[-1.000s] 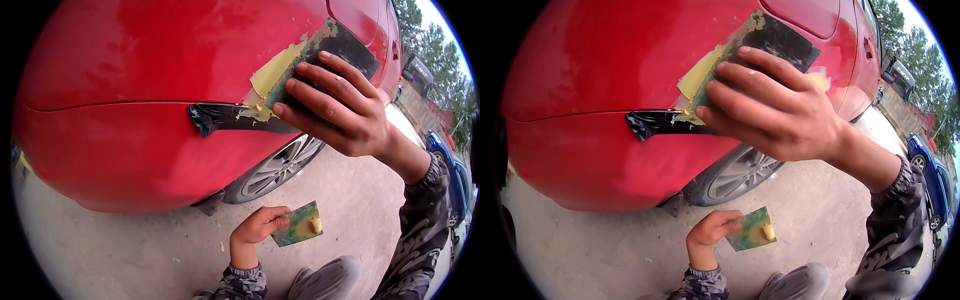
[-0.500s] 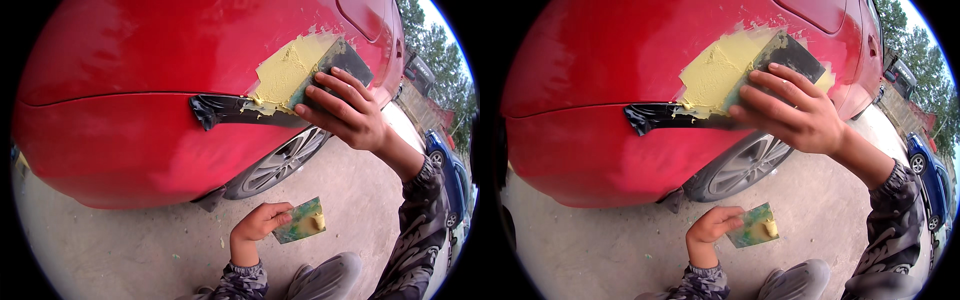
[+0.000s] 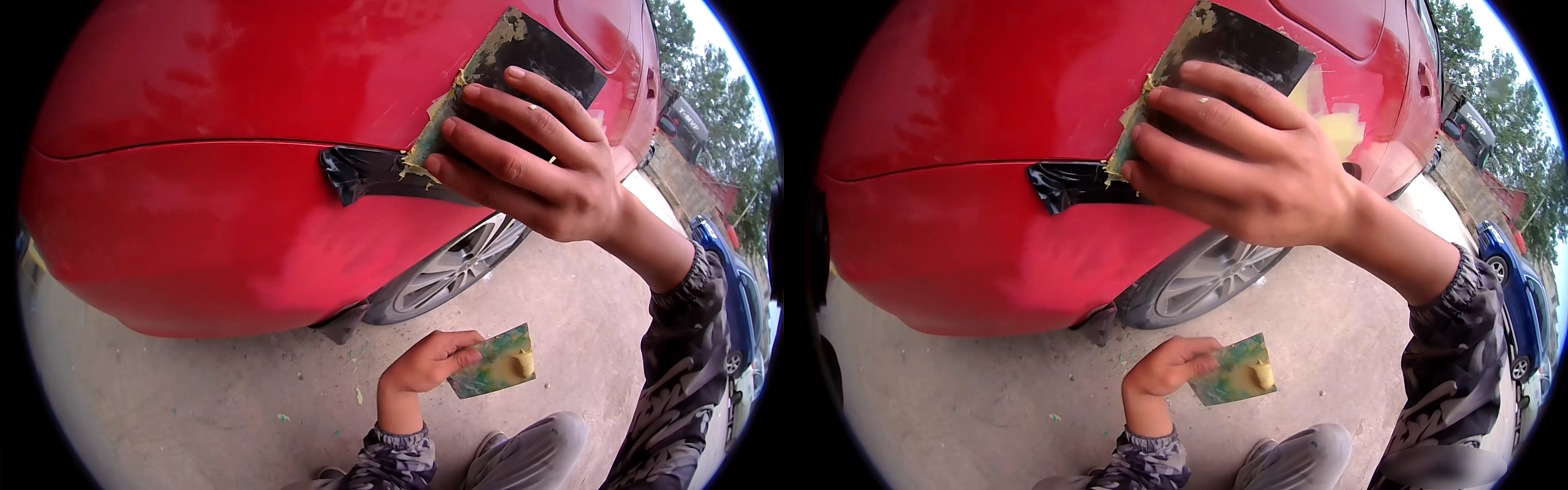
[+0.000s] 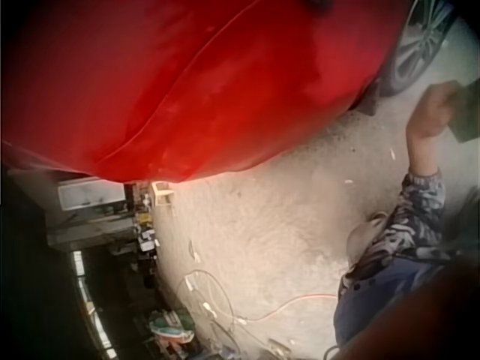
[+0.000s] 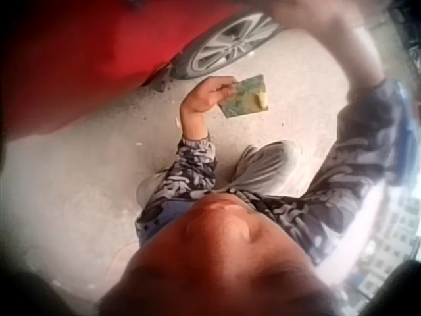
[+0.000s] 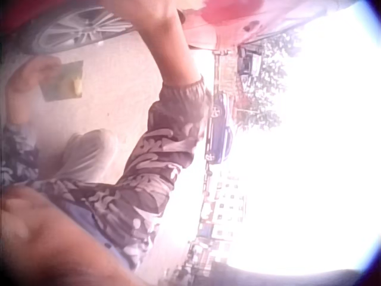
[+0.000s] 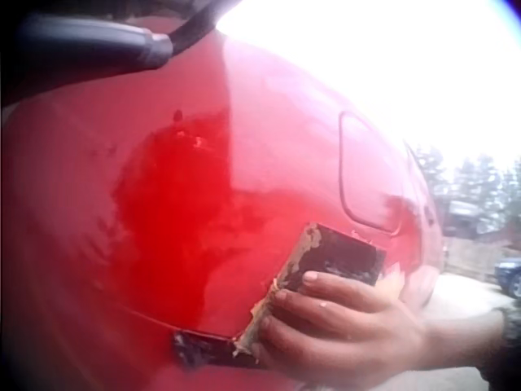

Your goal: The person scoops yellow body filler from a can onto a putty knife, mixes it briefly, and then applies it to a damaged area on the rear quarter panel of a red car. The person smooths the filler over the damaged surface using the putty knife.

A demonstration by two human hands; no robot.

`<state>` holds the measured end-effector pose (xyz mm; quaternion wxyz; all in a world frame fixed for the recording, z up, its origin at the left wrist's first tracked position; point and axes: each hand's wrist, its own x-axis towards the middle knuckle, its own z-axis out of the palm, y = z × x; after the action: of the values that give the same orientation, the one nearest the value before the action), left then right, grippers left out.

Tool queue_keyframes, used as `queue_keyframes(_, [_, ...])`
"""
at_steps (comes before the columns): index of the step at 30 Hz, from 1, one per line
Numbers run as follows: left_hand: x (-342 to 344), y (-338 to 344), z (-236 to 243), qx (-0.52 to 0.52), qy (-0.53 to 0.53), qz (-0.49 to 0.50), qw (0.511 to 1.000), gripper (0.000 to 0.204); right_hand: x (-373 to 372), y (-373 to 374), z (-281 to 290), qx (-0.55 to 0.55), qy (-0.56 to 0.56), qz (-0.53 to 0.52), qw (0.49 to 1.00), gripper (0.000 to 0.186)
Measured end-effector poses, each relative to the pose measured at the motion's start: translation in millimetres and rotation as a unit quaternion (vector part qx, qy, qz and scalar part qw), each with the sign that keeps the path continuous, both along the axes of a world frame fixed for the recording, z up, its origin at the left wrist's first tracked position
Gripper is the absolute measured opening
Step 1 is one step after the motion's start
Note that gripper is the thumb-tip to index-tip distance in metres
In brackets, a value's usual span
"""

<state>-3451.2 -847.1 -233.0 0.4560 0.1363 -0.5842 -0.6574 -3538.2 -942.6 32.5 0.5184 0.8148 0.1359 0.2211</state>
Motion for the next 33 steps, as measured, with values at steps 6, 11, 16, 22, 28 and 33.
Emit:
queue_keyframes(6, [-1.8, 3.9, 4.2, 0.002, -0.063, -0.006, 0.998, 0.023, -11.7, -6.2, -3.6, 0.001, -0.018, 0.020, 1.000, 0.035])
queue_keyframes(11, [-0.5, 7.9, 4.5, 0.020, -0.075, 0.007, 0.997, 0.021, -31.6, -8.9, -6.5, 0.020, -0.009, 0.004, 1.000, 0.035])
queue_keyframes(16, [-8.8, 6.5, 2.3, 0.023, -0.072, 0.003, 0.997, 0.025, -63.7, -14.9, -8.4, 0.044, -0.019, -0.026, 0.998, 0.034])
queue_keyframes(22, [-16.7, 4.0, -1.8, 0.050, -0.065, 0.006, 0.997, 0.020, -88.0, -27.4, -18.3, 0.053, -0.029, -0.040, 0.997, 0.033])
queue_keyframes(28, [-24.5, 15.6, 8.3, 0.075, -0.016, 0.090, 0.993, 0.023, -121.4, -34.4, -21.8, 0.065, -0.059, -0.052, 0.995, 0.034])
queue_keyframes(33, [-30.2, 19.5, 0.7, 0.051, 0.091, 0.231, 0.967, 0.027, -141.9, -22.9, -30.9, 0.120, -0.085, -0.142, 0.979, 0.037])
